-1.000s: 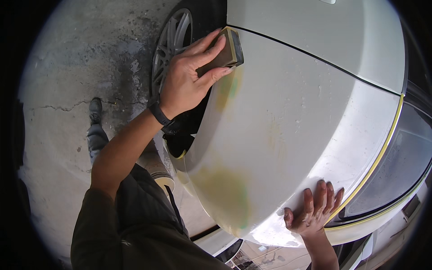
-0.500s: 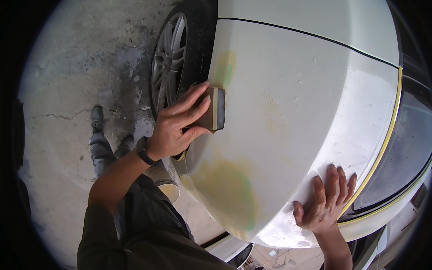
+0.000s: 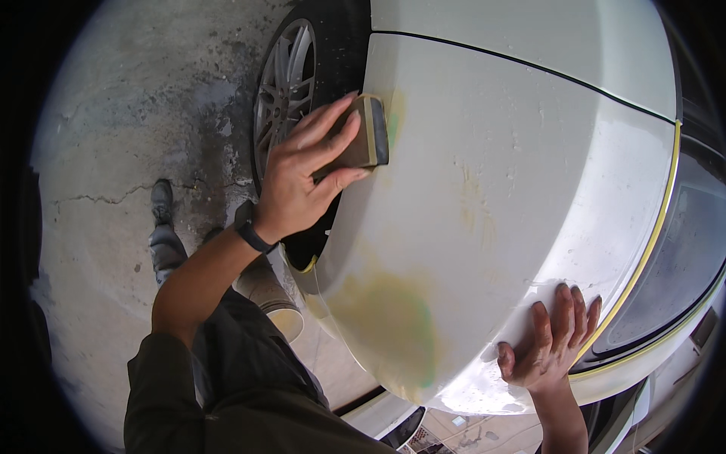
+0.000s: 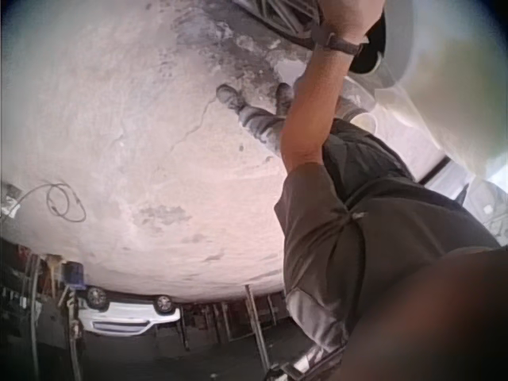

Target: The person sands the rear quarter panel of a white car using a sanding block and water from a bucket. They repeatedly dip the block in water and sand different areas of the panel, including the edges and curves, while keeping the surface wet.

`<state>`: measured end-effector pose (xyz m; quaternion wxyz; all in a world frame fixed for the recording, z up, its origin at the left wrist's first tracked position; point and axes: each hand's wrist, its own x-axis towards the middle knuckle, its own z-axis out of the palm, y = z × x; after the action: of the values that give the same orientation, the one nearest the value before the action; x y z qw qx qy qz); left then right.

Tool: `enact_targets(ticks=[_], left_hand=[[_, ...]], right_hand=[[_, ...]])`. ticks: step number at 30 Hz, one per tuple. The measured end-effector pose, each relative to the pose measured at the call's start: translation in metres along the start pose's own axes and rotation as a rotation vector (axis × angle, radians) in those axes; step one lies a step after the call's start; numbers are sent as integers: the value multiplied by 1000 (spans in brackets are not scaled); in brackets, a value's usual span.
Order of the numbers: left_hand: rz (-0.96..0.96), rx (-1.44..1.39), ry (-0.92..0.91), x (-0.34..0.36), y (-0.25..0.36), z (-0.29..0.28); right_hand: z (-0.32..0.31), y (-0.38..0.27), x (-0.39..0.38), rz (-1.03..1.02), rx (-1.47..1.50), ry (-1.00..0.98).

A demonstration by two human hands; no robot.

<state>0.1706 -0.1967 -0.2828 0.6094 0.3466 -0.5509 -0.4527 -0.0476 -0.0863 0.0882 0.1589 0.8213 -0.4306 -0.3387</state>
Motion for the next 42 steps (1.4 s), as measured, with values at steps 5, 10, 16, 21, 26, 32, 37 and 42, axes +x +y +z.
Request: enact_targets(ticks=[5, 10, 16, 21, 26, 32, 37, 42], left_hand=[[-1, 6, 13, 17, -3, 1], [16, -3, 17, -15, 11, 8], [-109, -61, 80, 43, -3, 6], [-87, -58, -49, -33, 29, 8], [7, 45, 66, 34, 1, 7], [-84, -18, -5, -8, 11, 6], [-66, 31, 52, -10, 14, 6], [-74, 35, 75, 10, 1, 4]], right_hand=[[1, 1, 0, -9, 5, 6], [1, 0, 0, 9, 15, 1], [1, -1, -1, 13, 27, 1], [0, 0, 0, 9, 30, -1], [1, 0, 1, 16, 21, -7], [1, 0, 1, 8, 27, 21], [0, -1, 2, 5, 32, 12], [-1, -1, 2, 15, 28, 10]])
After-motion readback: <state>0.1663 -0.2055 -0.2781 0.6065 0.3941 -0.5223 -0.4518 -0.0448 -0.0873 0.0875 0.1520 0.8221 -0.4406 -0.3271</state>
